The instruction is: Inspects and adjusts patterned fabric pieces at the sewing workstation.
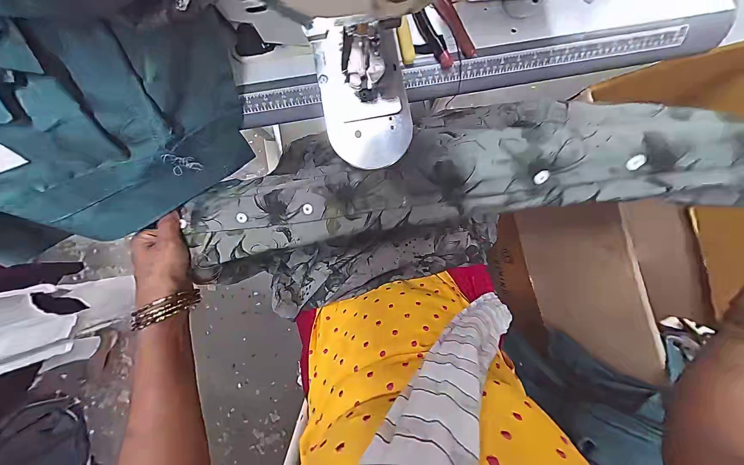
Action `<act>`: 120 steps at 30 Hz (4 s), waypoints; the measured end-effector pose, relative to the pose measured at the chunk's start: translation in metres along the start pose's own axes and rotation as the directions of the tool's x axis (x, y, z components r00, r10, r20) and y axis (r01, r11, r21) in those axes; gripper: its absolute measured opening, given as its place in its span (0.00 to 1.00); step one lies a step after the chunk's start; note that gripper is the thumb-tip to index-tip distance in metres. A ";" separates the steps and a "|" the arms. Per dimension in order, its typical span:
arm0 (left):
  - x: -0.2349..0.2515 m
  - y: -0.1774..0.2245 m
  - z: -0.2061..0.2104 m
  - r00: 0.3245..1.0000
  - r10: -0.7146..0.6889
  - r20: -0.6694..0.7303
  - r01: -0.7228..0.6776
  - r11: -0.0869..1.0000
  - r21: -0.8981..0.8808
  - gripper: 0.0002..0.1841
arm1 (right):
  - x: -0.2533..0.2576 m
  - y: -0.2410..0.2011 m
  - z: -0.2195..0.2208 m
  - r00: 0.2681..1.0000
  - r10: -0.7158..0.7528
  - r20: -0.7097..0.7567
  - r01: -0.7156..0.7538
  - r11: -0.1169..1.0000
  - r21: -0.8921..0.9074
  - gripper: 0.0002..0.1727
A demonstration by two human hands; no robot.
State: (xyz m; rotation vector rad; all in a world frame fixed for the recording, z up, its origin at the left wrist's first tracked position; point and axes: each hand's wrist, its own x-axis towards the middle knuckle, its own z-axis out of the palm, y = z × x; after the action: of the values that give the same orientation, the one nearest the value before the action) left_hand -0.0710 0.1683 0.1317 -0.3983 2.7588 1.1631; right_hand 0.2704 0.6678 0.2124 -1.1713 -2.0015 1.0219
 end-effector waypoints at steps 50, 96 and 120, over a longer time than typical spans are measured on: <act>0.025 -0.175 0.061 0.971 -0.232 0.052 0.220 0.960 0.172 0.39 | -0.129 0.044 0.269 0.188 -0.360 0.914 0.900 0.435 -0.014 0.57; -0.029 0.000 0.120 0.418 0.476 0.774 -0.595 0.787 -0.163 0.13 | -0.053 0.025 0.245 0.433 -0.016 0.901 0.241 0.965 -0.099 0.12; -0.033 -0.006 0.123 0.450 0.498 0.742 -0.562 0.803 -0.198 0.10 | -0.055 0.012 0.234 0.444 -0.011 0.896 0.169 0.983 -0.072 0.10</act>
State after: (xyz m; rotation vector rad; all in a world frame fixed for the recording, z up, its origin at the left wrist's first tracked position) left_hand -0.0368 0.2585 0.0487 0.8842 2.1159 0.9621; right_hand 0.1148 0.5482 0.0733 -0.5374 -2.9611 1.6931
